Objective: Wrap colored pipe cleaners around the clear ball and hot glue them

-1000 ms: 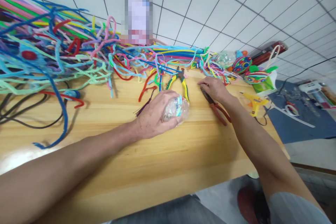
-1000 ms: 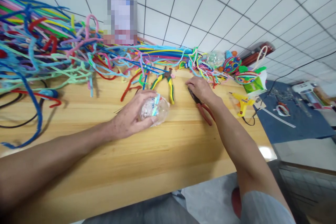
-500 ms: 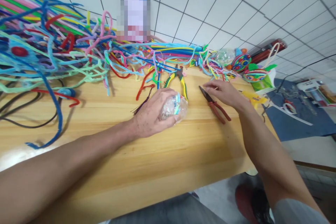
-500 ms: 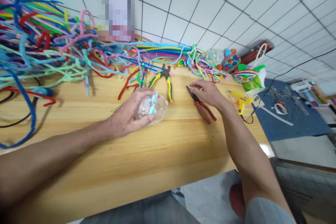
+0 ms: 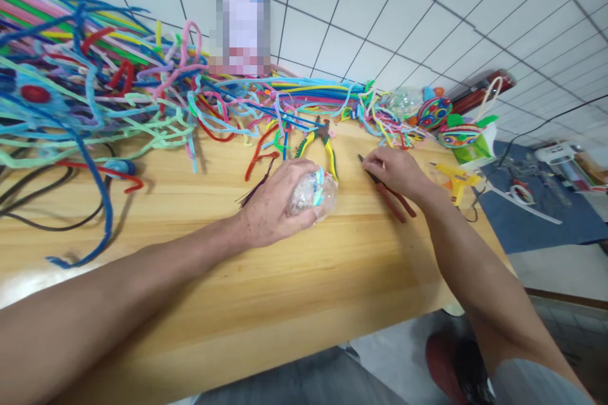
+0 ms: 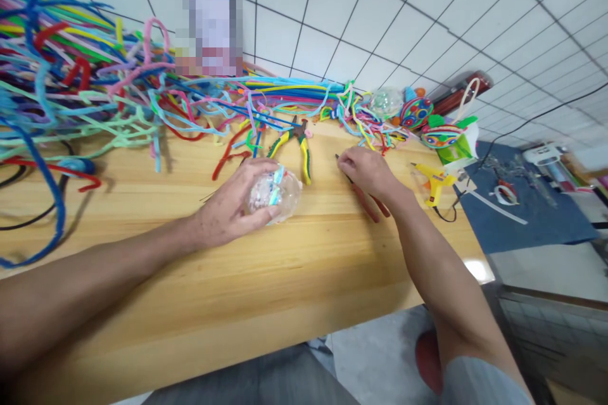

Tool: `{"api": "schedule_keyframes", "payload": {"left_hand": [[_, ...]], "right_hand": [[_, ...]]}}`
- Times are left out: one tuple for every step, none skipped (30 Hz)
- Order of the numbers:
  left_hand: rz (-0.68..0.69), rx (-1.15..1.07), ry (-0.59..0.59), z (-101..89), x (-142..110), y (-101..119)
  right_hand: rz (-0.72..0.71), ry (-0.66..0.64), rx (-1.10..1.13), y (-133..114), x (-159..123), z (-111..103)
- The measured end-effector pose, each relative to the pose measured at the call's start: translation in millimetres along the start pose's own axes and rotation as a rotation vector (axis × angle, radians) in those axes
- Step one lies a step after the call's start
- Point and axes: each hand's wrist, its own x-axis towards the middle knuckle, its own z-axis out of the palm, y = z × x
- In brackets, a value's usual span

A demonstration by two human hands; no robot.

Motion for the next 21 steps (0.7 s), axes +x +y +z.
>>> {"api": "schedule_keyframes", "payload": {"left_hand": [[0.000, 0.001, 0.000, -0.2, 0, 0], [0.000, 0.003, 0.001, -0.4, 0, 0], [-0.001, 0.005, 0.003, -0.6, 0, 1], [-0.002, 0.006, 0.004, -0.7, 0, 1], [-0.002, 0.005, 0.004, -0.8, 0, 1], [-0.003, 0.001, 0.002, -0.8, 0, 1], [-0.003, -0.005, 0.000, -0.7, 0, 1], [-0.004, -0.011, 0.001, -0.5, 1, 1], [-0.006, -0.016, 0.004, -0.3, 1, 1], [-0.008, -0.019, 0.008, 0.0, 1, 1], [-0.010, -0.021, 0.012, 0.3, 0, 1], [-0.012, -0.022, 0.014, 0.5, 0, 0], [-0.012, -0.023, 0.014, 0.8, 0, 0], [-0.011, -0.025, 0.013, 1.0, 0, -1], [-0.009, -0.028, 0.010, 1.2, 0, -1], [-0.008, -0.031, 0.009, 1.5, 0, -1], [-0.008, -0.033, 0.009, 1.8, 0, -1], [-0.009, -0.035, 0.011, 2.1, 0, -1], [-0.010, -0.035, 0.015, 2.3, -1, -1], [-0.011, -0.034, 0.018, 2.4, -1, -1], [-0.012, -0.033, 0.020, 2.4, -1, -1]], "right_hand": [[0.014, 0.022, 0.088, -1, 10, -2], [0.031, 0.034, 0.177, -2, 20, -3], [0.052, 0.035, 0.261, -3, 30, -2], [0.073, 0.026, 0.335, -3, 38, -1], [0.094, 0.010, 0.397, -3, 46, 2], [0.118, -0.007, 0.448, -3, 52, 5], [0.147, -0.016, 0.489, -3, 55, 9], [0.180, -0.019, 0.520, -1, 57, 12], [0.210, -0.018, 0.535, 1, 55, 14], [0.244, -0.013, 0.549, 4, 52, 14], [0.284, -0.007, 0.580, 9, 46, 13], [0.325, 0.002, 0.642, 13, 37, 11], [0.367, 0.016, 0.741, 19, 26, 7], [0.412, 0.034, 0.874, 24, 13, 3], [0.441, 0.063, 1.023, 28, -1, 0], [0.460, 0.100, 1.155, 32, -17, -3], [0.471, 0.125, 1.198, 35, -34, -4], [0.488, 0.148, 1.230, 36, -51, -4], [0.522, 0.184, 1.289, 36, -69, -3], [0.542, 0.202, 1.310, 35, -86, 0], [0.563, 0.222, 1.331, 33, -103, 4]]}}
